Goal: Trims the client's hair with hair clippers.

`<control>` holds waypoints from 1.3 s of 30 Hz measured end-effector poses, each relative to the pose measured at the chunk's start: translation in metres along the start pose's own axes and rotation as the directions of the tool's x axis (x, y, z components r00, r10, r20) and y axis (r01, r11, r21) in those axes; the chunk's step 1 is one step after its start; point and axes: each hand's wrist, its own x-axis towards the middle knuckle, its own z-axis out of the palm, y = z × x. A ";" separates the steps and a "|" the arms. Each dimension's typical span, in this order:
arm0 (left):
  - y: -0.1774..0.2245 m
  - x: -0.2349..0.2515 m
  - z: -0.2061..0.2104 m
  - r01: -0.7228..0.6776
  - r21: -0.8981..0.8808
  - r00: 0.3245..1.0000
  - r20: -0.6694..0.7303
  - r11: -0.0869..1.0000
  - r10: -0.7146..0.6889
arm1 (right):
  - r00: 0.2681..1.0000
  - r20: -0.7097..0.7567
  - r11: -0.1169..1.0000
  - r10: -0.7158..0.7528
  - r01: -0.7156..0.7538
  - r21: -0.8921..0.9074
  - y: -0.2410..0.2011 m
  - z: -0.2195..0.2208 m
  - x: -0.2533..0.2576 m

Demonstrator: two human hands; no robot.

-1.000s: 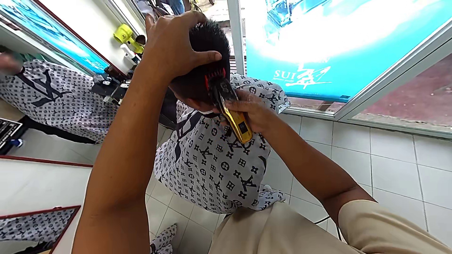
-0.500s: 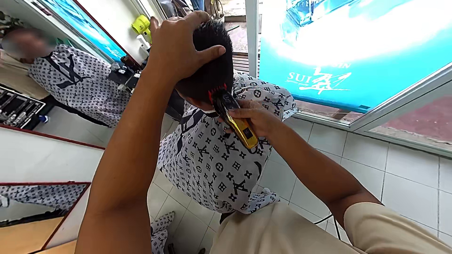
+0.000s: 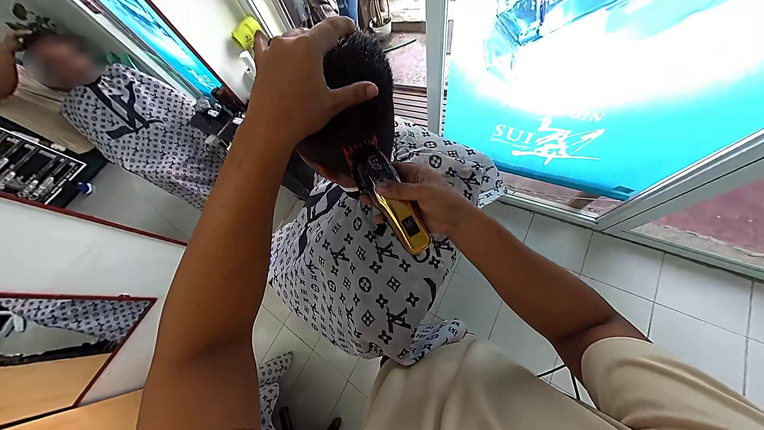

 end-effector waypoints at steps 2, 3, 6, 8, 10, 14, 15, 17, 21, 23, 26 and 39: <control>0.000 0.001 -0.001 -0.006 0.011 1.000 0.002 1.000 0.006 | 0.997 0.011 0.995 -0.074 0.073 0.069 -0.015 0.010 0.002; 0.001 0.001 -0.001 -0.004 0.011 1.000 0.006 1.000 0.004 | 0.994 0.017 0.989 -0.107 0.105 0.102 -0.019 0.014 0.002; 0.001 0.000 -0.002 -0.005 0.003 1.000 0.005 1.000 0.005 | 0.996 0.004 0.989 -0.091 0.090 0.115 -0.009 0.017 -0.001; 0.001 0.000 -0.002 -0.011 -0.012 1.000 -0.007 1.000 0.011 | 1.000 -0.027 0.992 0.009 -0.006 0.124 0.003 0.014 -0.005; 0.003 0.001 -0.001 -0.008 -0.015 1.000 -0.014 1.000 0.008 | 0.998 -0.020 0.986 0.052 -0.048 0.157 0.003 0.008 -0.004; 0.008 -0.003 0.004 0.015 -0.040 0.998 -0.055 0.999 -0.018 | 0.990 0.127 0.969 -0.063 0.030 0.247 -0.030 -0.004 0.005; 0.010 -0.004 0.004 0.031 -0.037 0.997 -0.071 0.999 -0.034 | 0.983 0.159 0.960 -0.087 0.041 0.276 -0.038 -0.009 0.007; 0.015 -0.005 0.002 0.070 -0.024 0.992 -0.102 0.997 -0.073 | 0.980 0.174 0.959 -0.097 0.045 0.281 -0.047 -0.029 0.008; 0.028 -0.006 0.003 0.182 -0.054 0.975 -0.121 0.982 -0.188 | 0.978 0.146 0.969 0.152 -0.118 -0.215 -0.051 -0.087 0.013; 0.032 -0.003 0.007 0.265 -0.013 0.961 -0.083 0.964 -0.265 | 0.953 0.173 0.901 0.249 -0.162 -0.403 -0.050 -0.101 0.020; 0.039 0.001 0.014 0.375 0.025 0.926 -0.064 0.927 -0.373 | 0.927 0.221 0.889 0.304 -0.193 -0.416 -0.052 -0.106 0.034; 0.052 0.005 0.019 0.470 0.131 0.882 -0.111 0.873 -0.458 | 0.932 0.328 0.935 0.155 -0.032 -0.352 -0.069 -0.088 0.046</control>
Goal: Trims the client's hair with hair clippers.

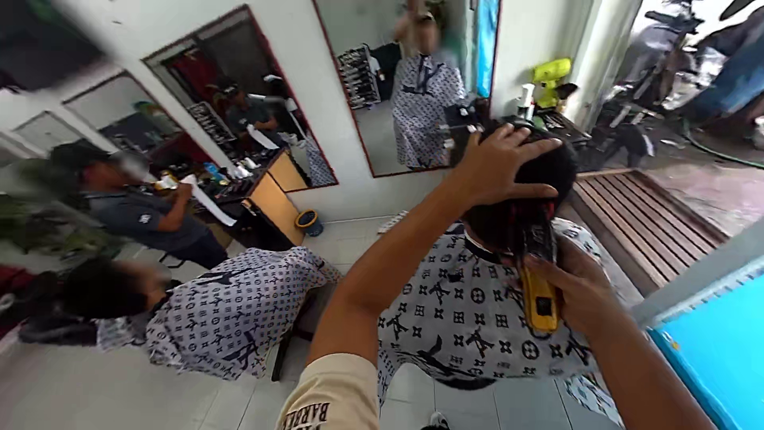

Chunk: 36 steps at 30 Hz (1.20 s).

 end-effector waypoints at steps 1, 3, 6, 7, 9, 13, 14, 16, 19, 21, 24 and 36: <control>0.002 -0.002 -0.002 0.010 -0.008 1.000 0.000 1.000 -0.010 | 1.000 -0.002 1.000 0.025 -0.025 0.000 0.007 -0.001 -0.002; 0.005 -0.004 -0.008 0.022 -0.008 0.999 0.036 1.000 -0.022 | 0.996 0.001 0.996 0.087 -0.087 0.020 0.018 -0.004 -0.008; 0.007 -0.006 -0.010 0.006 -0.040 0.999 0.037 0.999 -0.005 | 0.996 0.005 0.994 0.094 -0.094 0.056 0.010 -0.003 -0.011; 0.008 -0.006 -0.010 0.004 -0.047 0.999 0.040 0.999 -0.002 | 0.998 0.008 0.995 0.069 -0.069 0.072 0.003 -0.002 -0.010; 0.009 -0.006 -0.010 0.006 -0.049 0.999 0.051 0.999 -0.004 | 1.000 0.010 0.994 0.003 -0.004 0.110 -0.010 -0.001 -0.007; 0.011 -0.005 -0.008 0.014 -0.035 0.998 0.056 0.999 -0.012 | 1.000 0.018 0.993 0.005 -0.007 0.117 -0.004 -0.001 -0.011; 0.011 -0.006 -0.009 0.012 -0.024 0.998 0.056 1.000 -0.011 | 0.999 0.023 0.993 0.037 -0.039 0.114 0.002 -0.003 -0.014; 0.012 -0.007 -0.009 0.010 -0.029 0.999 0.050 1.000 -0.008 | 0.995 0.024 0.988 0.093 -0.095 0.121 0.012 -0.006 -0.017; 0.012 -0.007 -0.010 0.001 -0.036 0.998 0.063 0.999 0.002 | 0.998 0.039 0.989 0.045 -0.050 0.140 0.000 -0.007 -0.013; 0.014 -0.005 -0.010 -0.003 -0.016 0.997 0.074 1.000 0.005 | 0.997 0.060 0.988 -0.046 0.037 0.153 -0.011 -0.010 -0.006; 0.019 -0.008 -0.010 -0.002 -0.012 0.999 0.035 1.000 0.003 | 0.981 0.031 0.933 -0.191 0.192 -0.304 -0.020 -0.018 -0.010; 0.040 -0.014 0.001 0.269 -0.079 0.947 -0.160 0.960 -0.278 | 0.952 0.219 0.973 0.215 -0.188 -0.135 -0.016 -0.103 0.009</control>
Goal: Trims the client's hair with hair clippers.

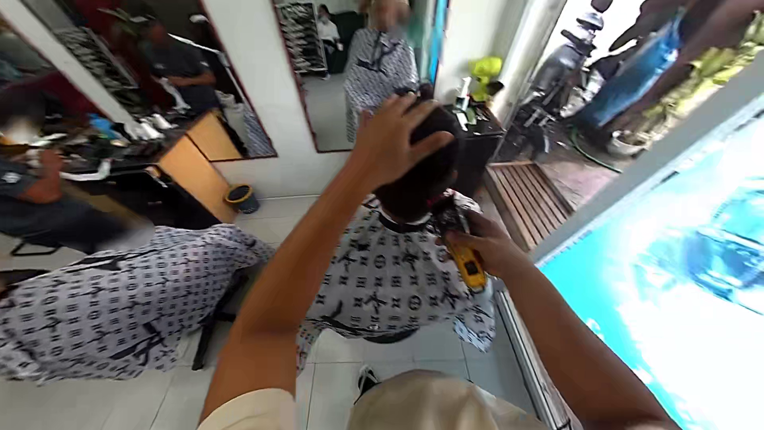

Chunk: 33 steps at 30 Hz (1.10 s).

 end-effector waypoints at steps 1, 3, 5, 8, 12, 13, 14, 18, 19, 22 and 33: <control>0.005 0.000 0.001 0.035 0.021 0.999 0.019 0.999 -0.035 | 0.999 0.038 0.999 0.029 -0.029 0.015 0.002 -0.008 0.003; 0.015 0.000 0.003 0.089 0.060 0.995 0.042 0.994 -0.092 | 0.990 0.125 0.997 0.062 -0.065 0.027 0.005 -0.021 0.010; 0.021 0.000 0.005 0.134 0.093 0.988 0.063 0.987 -0.140 | 0.977 0.196 0.995 0.083 -0.090 0.030 0.008 -0.028 0.017; 0.025 -0.001 0.012 0.175 0.136 0.980 0.072 0.975 -0.186 | 0.958 0.276 0.994 0.082 -0.099 0.050 0.013 -0.036 0.028; 0.028 -0.002 0.015 0.207 0.148 0.974 0.064 0.967 -0.219 | 0.941 0.330 0.990 0.082 -0.116 0.085 0.008 -0.040 0.036; 0.028 -0.002 0.015 0.210 0.155 0.973 0.060 0.965 -0.221 | 0.940 0.335 0.991 0.071 -0.106 0.086 0.005 -0.039 0.037; 0.028 -0.002 0.015 0.210 0.159 0.974 0.055 0.965 -0.221 | 0.941 0.335 0.993 0.052 -0.085 0.084 0.002 -0.037 0.037; 0.026 -0.003 0.016 0.202 0.170 0.977 0.039 0.964 -0.212 | 0.949 0.309 0.997 -0.056 0.040 0.059 -0.019 -0.023 0.032; 0.026 -0.002 0.017 0.199 0.168 0.978 0.031 0.966 -0.206 | 0.951 0.298 0.996 -0.082 0.072 0.043 -0.023 -0.020 0.031; 0.026 -0.002 0.018 0.196 0.165 0.979 0.029 0.967 -0.204 | 0.953 0.293 0.997 -0.081 0.080 0.016 -0.018 -0.019 0.029; 0.024 -0.002 0.022 0.168 0.151 0.986 -0.015 0.974 -0.167 | 0.963 0.269 0.997 -0.029 0.007 0.083 -0.030 -0.013 0.023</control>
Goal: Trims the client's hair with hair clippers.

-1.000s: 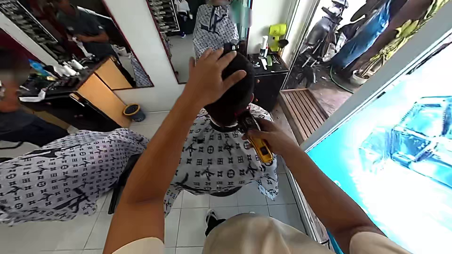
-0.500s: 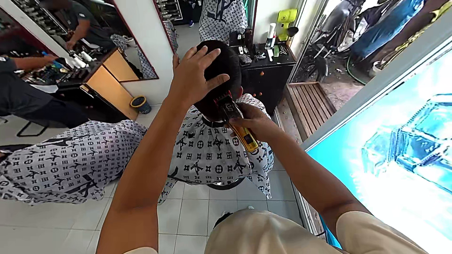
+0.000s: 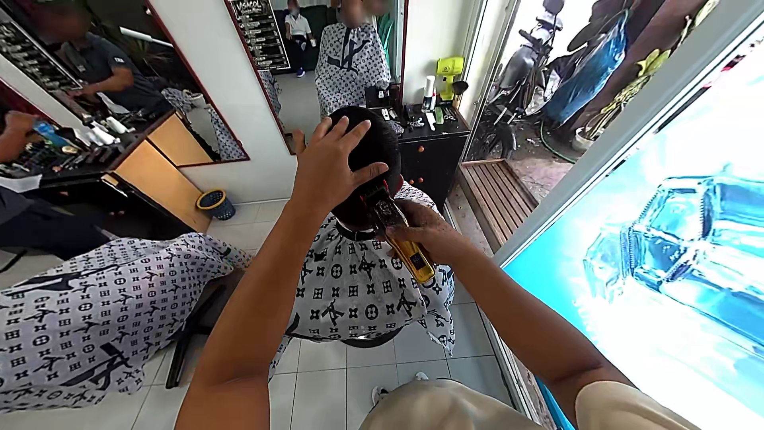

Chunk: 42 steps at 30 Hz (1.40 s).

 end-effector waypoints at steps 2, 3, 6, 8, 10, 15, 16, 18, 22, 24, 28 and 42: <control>0.000 -0.001 -0.001 -0.006 0.003 1.000 0.001 1.000 0.006 | 0.999 -0.005 0.999 0.045 -0.045 0.031 0.004 -0.002 -0.001; 0.000 -0.001 -0.001 -0.008 0.000 1.000 0.001 1.000 0.008 | 0.999 -0.005 0.997 0.053 -0.053 0.047 0.003 -0.002 -0.002; 0.000 0.000 0.002 -0.003 -0.010 1.000 -0.012 1.000 0.003 | 1.000 0.020 1.000 -0.011 0.011 0.009 -0.008 -0.001 0.001; 0.001 -0.002 0.005 -0.006 -0.014 0.998 -0.065 1.000 0.005 | 0.996 0.022 0.963 -0.091 0.093 -0.254 -0.015 -0.003 -0.001; 0.004 -0.007 0.008 -0.004 -0.024 0.985 -0.173 1.000 0.000 | 0.990 0.031 0.769 -0.137 0.126 -0.626 -0.018 -0.009 -0.007; 0.026 -0.034 0.031 0.076 -0.194 0.818 -0.549 0.978 -0.172 | 0.974 0.204 0.801 -0.096 0.198 -0.565 -0.022 -0.063 -0.014; 0.030 -0.040 0.042 0.099 -0.225 0.775 -0.594 0.969 -0.218 | 0.967 0.241 0.909 -0.087 0.176 -0.378 -0.023 -0.078 -0.010; 0.040 -0.049 0.070 0.140 -0.278 0.683 -0.668 0.950 -0.296 | 0.951 0.307 0.997 -0.017 0.039 -0.063 -0.022 -0.109 0.001; 0.059 -0.058 0.133 0.276 -0.301 0.549 -0.730 0.913 -0.407 | 0.871 0.474 0.991 0.130 -0.094 -0.099 -0.028 -0.165 0.029; 0.069 -0.066 0.156 0.375 -0.244 0.534 -0.731 0.894 -0.424 | 0.820 0.547 0.986 0.166 -0.128 -0.106 -0.034 -0.186 0.041; 0.092 -0.067 0.152 0.441 -0.144 0.549 -0.738 0.886 -0.393 | 0.764 0.600 0.971 0.236 -0.161 -0.178 -0.044 -0.206 0.067; 0.074 0.030 0.009 0.637 0.051 0.770 -0.089 0.769 -0.632 | 0.711 0.659 0.960 0.244 -0.081 -0.269 -0.061 -0.181 0.101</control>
